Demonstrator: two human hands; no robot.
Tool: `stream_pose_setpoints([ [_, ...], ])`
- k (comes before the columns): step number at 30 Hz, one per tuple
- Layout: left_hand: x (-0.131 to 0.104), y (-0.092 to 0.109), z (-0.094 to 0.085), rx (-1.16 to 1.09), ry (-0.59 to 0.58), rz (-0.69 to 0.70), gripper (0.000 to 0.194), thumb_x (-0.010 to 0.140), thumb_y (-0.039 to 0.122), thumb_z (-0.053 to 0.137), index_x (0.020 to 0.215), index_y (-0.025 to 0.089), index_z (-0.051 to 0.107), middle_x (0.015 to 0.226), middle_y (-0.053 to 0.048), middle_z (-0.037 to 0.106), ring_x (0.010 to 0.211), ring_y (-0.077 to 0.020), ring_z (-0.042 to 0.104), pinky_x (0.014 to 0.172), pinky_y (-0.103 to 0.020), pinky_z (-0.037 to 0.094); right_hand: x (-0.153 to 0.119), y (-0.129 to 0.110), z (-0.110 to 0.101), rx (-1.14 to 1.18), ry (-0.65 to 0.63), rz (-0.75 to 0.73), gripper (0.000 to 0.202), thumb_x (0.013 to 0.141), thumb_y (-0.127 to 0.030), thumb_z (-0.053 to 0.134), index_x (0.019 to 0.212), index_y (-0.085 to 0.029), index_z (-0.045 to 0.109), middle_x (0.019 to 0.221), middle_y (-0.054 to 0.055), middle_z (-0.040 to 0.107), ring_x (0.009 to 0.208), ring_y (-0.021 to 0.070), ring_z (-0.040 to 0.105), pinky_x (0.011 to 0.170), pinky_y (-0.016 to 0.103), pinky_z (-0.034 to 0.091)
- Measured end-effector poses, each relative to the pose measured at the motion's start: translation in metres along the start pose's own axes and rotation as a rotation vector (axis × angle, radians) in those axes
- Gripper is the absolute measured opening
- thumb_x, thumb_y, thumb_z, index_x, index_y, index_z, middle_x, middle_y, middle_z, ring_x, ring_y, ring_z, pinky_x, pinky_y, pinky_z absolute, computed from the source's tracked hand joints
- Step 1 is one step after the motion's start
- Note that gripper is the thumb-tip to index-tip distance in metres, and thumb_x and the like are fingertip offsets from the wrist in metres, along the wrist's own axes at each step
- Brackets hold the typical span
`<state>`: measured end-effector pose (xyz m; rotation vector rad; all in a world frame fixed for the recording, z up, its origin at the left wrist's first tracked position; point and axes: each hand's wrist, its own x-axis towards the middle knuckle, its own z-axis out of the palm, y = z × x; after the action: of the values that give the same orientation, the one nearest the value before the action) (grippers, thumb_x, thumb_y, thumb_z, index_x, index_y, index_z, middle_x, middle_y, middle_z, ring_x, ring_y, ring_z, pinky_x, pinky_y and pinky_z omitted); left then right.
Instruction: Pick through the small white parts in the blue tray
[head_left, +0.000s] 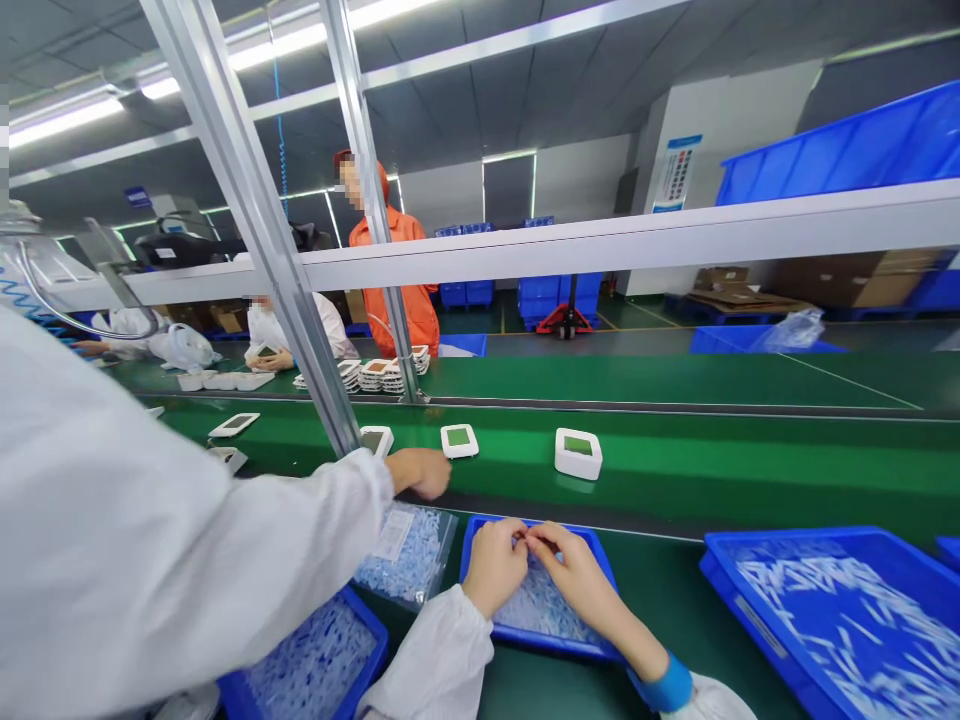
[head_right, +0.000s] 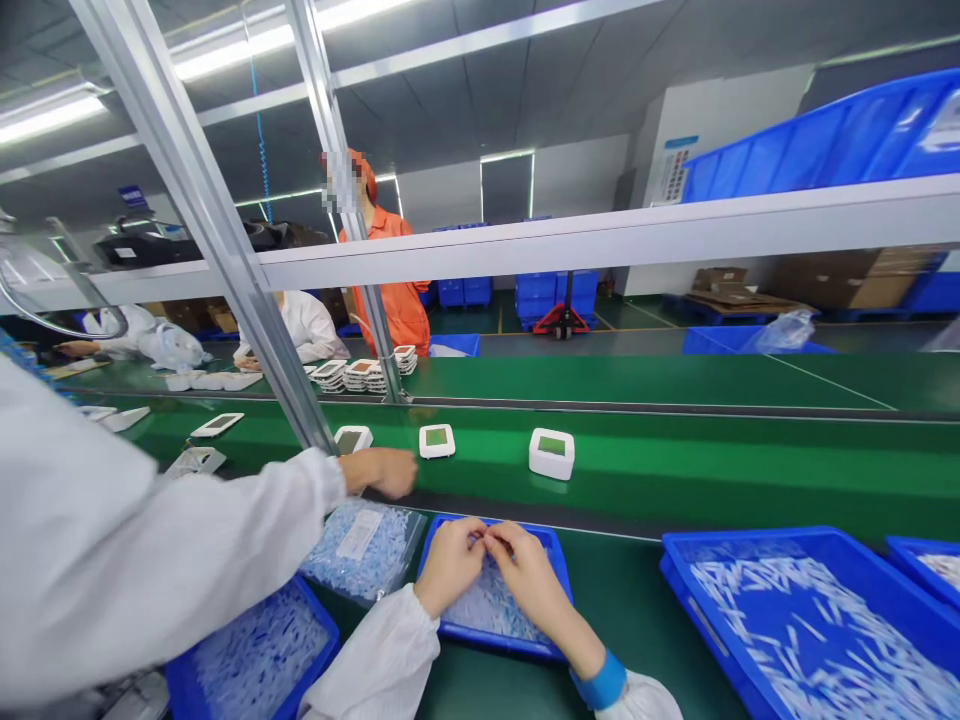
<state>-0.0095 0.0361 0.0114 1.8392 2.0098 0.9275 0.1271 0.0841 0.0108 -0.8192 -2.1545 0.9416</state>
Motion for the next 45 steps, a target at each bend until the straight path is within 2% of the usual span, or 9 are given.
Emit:
stream_pose_setpoints([
  [5, -0.001, 0.000, 0.002, 0.090, -0.030, -0.030, 0.022, 0.080, 0.015, 0.046, 0.086, 0.022, 0.066, 0.085, -0.001, 0.070, 0.081, -0.0183, 0.063, 0.071, -0.028, 0.042, 0.000, 0.004, 0.005, 0.031, -0.008, 0.046, 0.029, 0.090, -0.033, 0.041, 0.085, -0.016, 0.063, 0.086, 0.008, 0.066, 0.079, 0.0202, 0.060, 0.072, 0.030, 0.046],
  [11, -0.002, 0.002, 0.000, 0.145, -0.056, -0.021, 0.021, 0.082, 0.015, 0.044, 0.084, 0.021, 0.065, 0.083, -0.003, 0.069, 0.082, -0.0188, 0.064, 0.070, -0.028, 0.042, -0.001, 0.002, 0.005, 0.034, -0.015, 0.024, 0.027, 0.089, -0.029, 0.040, 0.085, -0.016, 0.063, 0.086, 0.008, 0.066, 0.079, 0.0199, 0.060, 0.073, 0.031, 0.046],
  [14, -0.001, 0.002, 0.002, 0.115, -0.040, -0.026, 0.021, 0.081, 0.014, 0.045, 0.086, 0.020, 0.065, 0.085, -0.003, 0.069, 0.084, -0.0185, 0.063, 0.072, -0.027, 0.042, -0.001, 0.004, 0.005, 0.030, 0.006, 0.022, 0.025, 0.088, -0.028, 0.041, 0.085, -0.015, 0.063, 0.087, 0.008, 0.066, 0.080, 0.0199, 0.060, 0.073, 0.031, 0.046],
  [20, 0.001, -0.001, 0.007, -0.021, 0.071, 0.005, 0.013, 0.081, 0.017, 0.050, 0.080, 0.020, 0.063, 0.082, -0.001, 0.067, 0.082, -0.0160, 0.060, 0.076, -0.027, 0.041, 0.002, 0.012, 0.004, 0.100, 0.118, 0.067, 0.025, 0.088, -0.032, 0.043, 0.090, -0.015, 0.062, 0.086, 0.007, 0.066, 0.079, 0.0190, 0.059, 0.072, 0.029, 0.045],
  [27, 0.001, 0.001, 0.005, -0.086, 0.056, 0.044, 0.015, 0.085, 0.018, 0.046, 0.081, 0.020, 0.060, 0.080, 0.000, 0.064, 0.079, -0.0149, 0.058, 0.072, -0.026, 0.039, 0.001, 0.012, 0.002, 0.083, 0.108, 0.081, 0.036, 0.090, -0.043, 0.040, 0.075, -0.016, 0.059, 0.070, 0.003, 0.061, 0.066, 0.0165, 0.054, 0.060, 0.025, 0.039],
  [32, 0.001, 0.001, 0.006, -0.123, 0.086, 0.112, 0.020, 0.086, 0.016, 0.043, 0.082, 0.020, 0.063, 0.080, -0.001, 0.064, 0.079, -0.0152, 0.057, 0.074, -0.026, 0.040, 0.001, 0.013, 0.003, 0.049, 0.143, 0.102, 0.042, 0.090, -0.050, 0.037, 0.065, -0.018, 0.048, 0.060, 0.000, 0.050, 0.058, 0.0142, 0.045, 0.054, 0.024, 0.034],
  [36, 0.001, 0.001, 0.005, -0.119, 0.107, 0.141, 0.024, 0.087, 0.016, 0.042, 0.081, 0.020, 0.065, 0.079, -0.002, 0.062, 0.080, -0.0155, 0.055, 0.073, -0.026, 0.040, 0.002, 0.012, 0.004, 0.086, 0.155, 0.111, 0.041, 0.090, -0.050, 0.038, 0.064, -0.019, 0.044, 0.059, -0.001, 0.048, 0.057, 0.0135, 0.044, 0.053, 0.024, 0.033],
  [41, 0.001, 0.001, 0.004, -0.115, 0.115, 0.154, 0.025, 0.088, 0.016, 0.042, 0.091, 0.020, 0.067, 0.084, -0.003, 0.064, 0.083, -0.0161, 0.055, 0.076, -0.028, 0.041, 0.002, 0.013, 0.004, 0.105, 0.137, 0.118, 0.040, 0.090, -0.049, 0.037, 0.064, -0.019, 0.043, 0.060, -0.001, 0.047, 0.058, 0.0133, 0.044, 0.055, 0.024, 0.034],
  [45, 0.002, 0.001, 0.005, -0.121, 0.108, 0.143, 0.025, 0.087, 0.017, 0.044, 0.080, 0.020, 0.067, 0.078, -0.002, 0.066, 0.078, -0.0156, 0.056, 0.074, -0.028, 0.041, 0.002, 0.015, 0.005, 0.124, 0.127, 0.125, 0.040, 0.091, -0.048, 0.037, 0.064, -0.019, 0.044, 0.060, -0.001, 0.047, 0.058, 0.0133, 0.044, 0.056, 0.024, 0.033],
])
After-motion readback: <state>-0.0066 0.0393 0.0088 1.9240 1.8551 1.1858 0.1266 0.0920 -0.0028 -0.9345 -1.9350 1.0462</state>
